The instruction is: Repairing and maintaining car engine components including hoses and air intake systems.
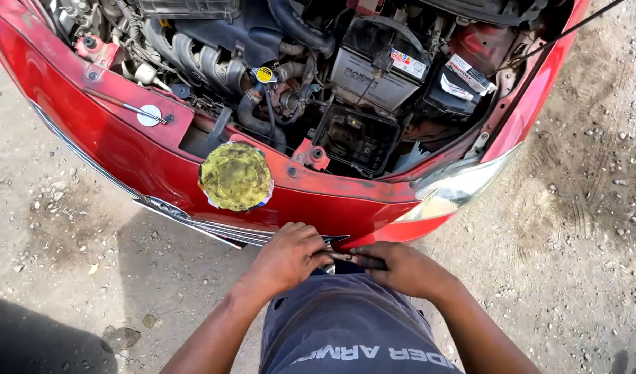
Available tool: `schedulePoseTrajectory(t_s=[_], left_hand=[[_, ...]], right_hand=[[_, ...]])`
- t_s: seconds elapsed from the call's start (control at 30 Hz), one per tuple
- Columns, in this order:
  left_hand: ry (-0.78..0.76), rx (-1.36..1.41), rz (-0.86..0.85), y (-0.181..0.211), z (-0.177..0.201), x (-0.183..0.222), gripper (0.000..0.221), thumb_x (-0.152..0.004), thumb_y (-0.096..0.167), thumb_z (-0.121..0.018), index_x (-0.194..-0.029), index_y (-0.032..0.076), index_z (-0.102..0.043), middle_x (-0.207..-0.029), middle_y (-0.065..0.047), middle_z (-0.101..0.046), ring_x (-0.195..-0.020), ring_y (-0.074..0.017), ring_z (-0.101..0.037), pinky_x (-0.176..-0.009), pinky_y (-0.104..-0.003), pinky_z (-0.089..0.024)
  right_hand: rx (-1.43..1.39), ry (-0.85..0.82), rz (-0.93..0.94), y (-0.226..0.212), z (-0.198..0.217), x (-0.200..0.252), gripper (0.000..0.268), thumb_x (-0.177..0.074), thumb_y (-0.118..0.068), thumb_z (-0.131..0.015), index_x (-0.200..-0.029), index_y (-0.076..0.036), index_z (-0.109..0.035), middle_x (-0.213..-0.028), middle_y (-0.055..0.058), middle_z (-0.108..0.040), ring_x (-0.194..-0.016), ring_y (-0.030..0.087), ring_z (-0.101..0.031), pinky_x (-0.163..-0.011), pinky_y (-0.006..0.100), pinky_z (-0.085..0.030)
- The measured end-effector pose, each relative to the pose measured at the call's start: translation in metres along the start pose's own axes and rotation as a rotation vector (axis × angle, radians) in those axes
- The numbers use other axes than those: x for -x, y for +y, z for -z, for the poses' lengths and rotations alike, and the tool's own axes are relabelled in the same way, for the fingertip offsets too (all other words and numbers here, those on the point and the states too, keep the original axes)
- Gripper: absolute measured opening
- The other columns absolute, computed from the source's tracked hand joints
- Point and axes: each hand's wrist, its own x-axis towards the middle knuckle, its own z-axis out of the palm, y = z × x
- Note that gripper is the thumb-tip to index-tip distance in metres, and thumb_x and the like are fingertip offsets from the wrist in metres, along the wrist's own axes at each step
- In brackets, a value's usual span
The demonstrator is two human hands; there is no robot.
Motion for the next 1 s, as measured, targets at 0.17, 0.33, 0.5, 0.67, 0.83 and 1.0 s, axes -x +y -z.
schedulePoseTrajectory(t_s=[0.17,0.33,0.5,0.67,0.83,1.0], left_hand=[[-0.187,0.348,0.163,0.021,0.043,-0.002,0.013,-0.09,0.023,-0.075,-0.095,0.011,-0.072,-0.085,-0.016,-0.067,-0.094,-0.0429,-0.066,-0.085,-0.053,-0.053],[-0.026,0.282,0.411,0.007,0.014,0.008,0.016,-0.092,0.028,-0.071,-0.095,0.012,-0.072,-0.088,-0.019,-0.071,-0.095,-0.0437,-0.068,-0.084,-0.053,-0.055],[0.369,0.241,0.919,-0.039,-0.116,0.051,0.058,-0.091,0.012,-0.06,-0.147,0.015,-0.047,-0.141,-0.016,-0.058,-0.13,-0.0365,-0.057,-0.103,-0.045,-0.045],[0.455,0.292,1.466,-0.023,-0.292,0.103,0.035,-0.092,0.031,-0.063,-0.115,0.005,-0.067,-0.117,-0.018,-0.073,-0.11,-0.0394,-0.068,-0.094,-0.045,-0.051],[0.092,-0.151,1.523,0.053,-0.467,0.147,0.035,-0.105,0.037,-0.042,-0.125,0.02,-0.065,-0.087,-0.012,-0.07,-0.076,-0.0405,-0.067,-0.065,-0.052,-0.05],[-0.065,-0.115,1.557,0.119,-0.544,0.16,0.027,-0.065,0.021,-0.077,-0.091,0.018,-0.069,-0.096,-0.008,-0.074,-0.11,-0.0265,-0.066,-0.094,-0.038,-0.059]], right_hand=[[-0.134,-0.055,0.098,0.025,0.024,0.006,0.045,-0.077,-0.021,-0.076,-0.121,-0.011,-0.077,-0.106,0.02,-0.078,-0.104,0.041,-0.073,-0.091,0.05,-0.056],[-0.232,-0.086,0.139,0.061,0.069,-0.014,0.046,-0.077,-0.018,-0.082,-0.122,-0.008,-0.079,-0.106,0.021,-0.08,-0.108,0.037,-0.075,-0.097,0.048,-0.055],[-0.092,0.296,0.153,0.136,0.189,-0.085,0.03,-0.099,-0.037,-0.064,-0.108,-0.009,-0.071,-0.09,-0.002,-0.065,-0.09,0.009,-0.053,-0.084,0.028,-0.046],[0.3,0.549,0.13,0.17,0.357,-0.176,0.049,-0.102,-0.043,-0.059,-0.139,-0.012,-0.062,-0.102,0.024,-0.063,-0.097,0.039,-0.06,-0.088,0.046,-0.042],[0.636,0.818,0.452,0.193,0.485,-0.291,0.038,-0.105,-0.028,-0.076,-0.135,-0.006,-0.074,-0.112,0.03,-0.073,-0.099,0.052,-0.067,-0.085,0.057,-0.05],[0.637,0.775,0.483,0.208,0.518,-0.337,0.032,-0.108,-0.017,-0.073,-0.138,-0.007,-0.076,-0.114,0.021,-0.076,-0.099,0.048,-0.069,-0.078,0.054,-0.051]])
